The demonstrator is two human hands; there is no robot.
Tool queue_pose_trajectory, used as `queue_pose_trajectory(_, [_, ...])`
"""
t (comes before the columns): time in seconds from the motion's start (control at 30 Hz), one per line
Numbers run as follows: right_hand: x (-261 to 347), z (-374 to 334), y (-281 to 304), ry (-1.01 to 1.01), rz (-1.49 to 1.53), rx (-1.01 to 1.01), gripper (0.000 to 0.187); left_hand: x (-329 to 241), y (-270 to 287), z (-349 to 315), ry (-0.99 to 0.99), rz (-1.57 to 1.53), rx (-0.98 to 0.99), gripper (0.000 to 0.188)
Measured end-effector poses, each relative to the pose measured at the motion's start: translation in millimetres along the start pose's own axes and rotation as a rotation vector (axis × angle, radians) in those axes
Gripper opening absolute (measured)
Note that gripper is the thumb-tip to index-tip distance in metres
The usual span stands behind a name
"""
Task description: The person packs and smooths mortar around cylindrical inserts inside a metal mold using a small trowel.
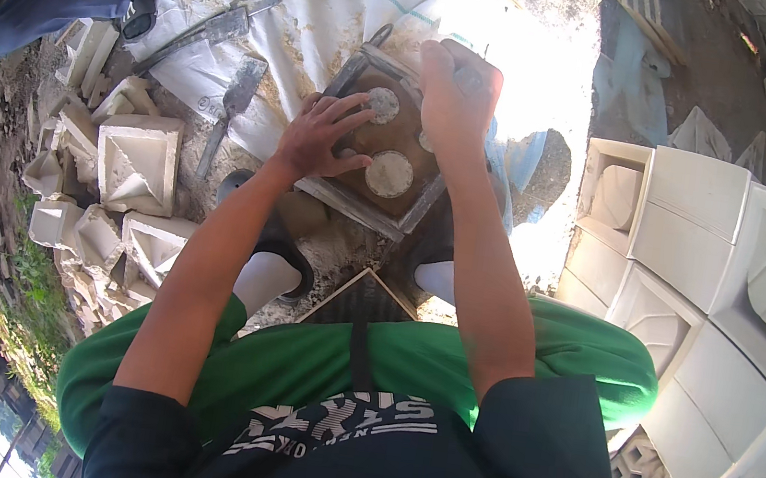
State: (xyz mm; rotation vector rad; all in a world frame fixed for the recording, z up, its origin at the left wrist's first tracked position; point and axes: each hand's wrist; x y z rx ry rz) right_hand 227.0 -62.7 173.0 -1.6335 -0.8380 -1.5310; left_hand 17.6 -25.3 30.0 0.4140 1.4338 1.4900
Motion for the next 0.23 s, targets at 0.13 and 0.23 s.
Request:
queue_pose_trajectory(0.13, [-44.7, 3.6, 12.3, 0.057, -0.209, 0.059, 0.035, -8.3, -8.7, 8.4, -0.014, -0.057, -0.032, 0.067])
queue_pose_trajectory(0.23, [-7.9, 4.2, -12.4, -0.052, -0.028, 0.022, 0.038, 7.9, -1.2, -5.8, 0.028, -0.019, 0.015, 0.069])
Point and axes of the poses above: each hand's wrist, its own z-axis towards the middle knuckle, its own y-axis out of the back of the hand, x = y × z, and after that the axes turned 6 degrees about z, right-handed
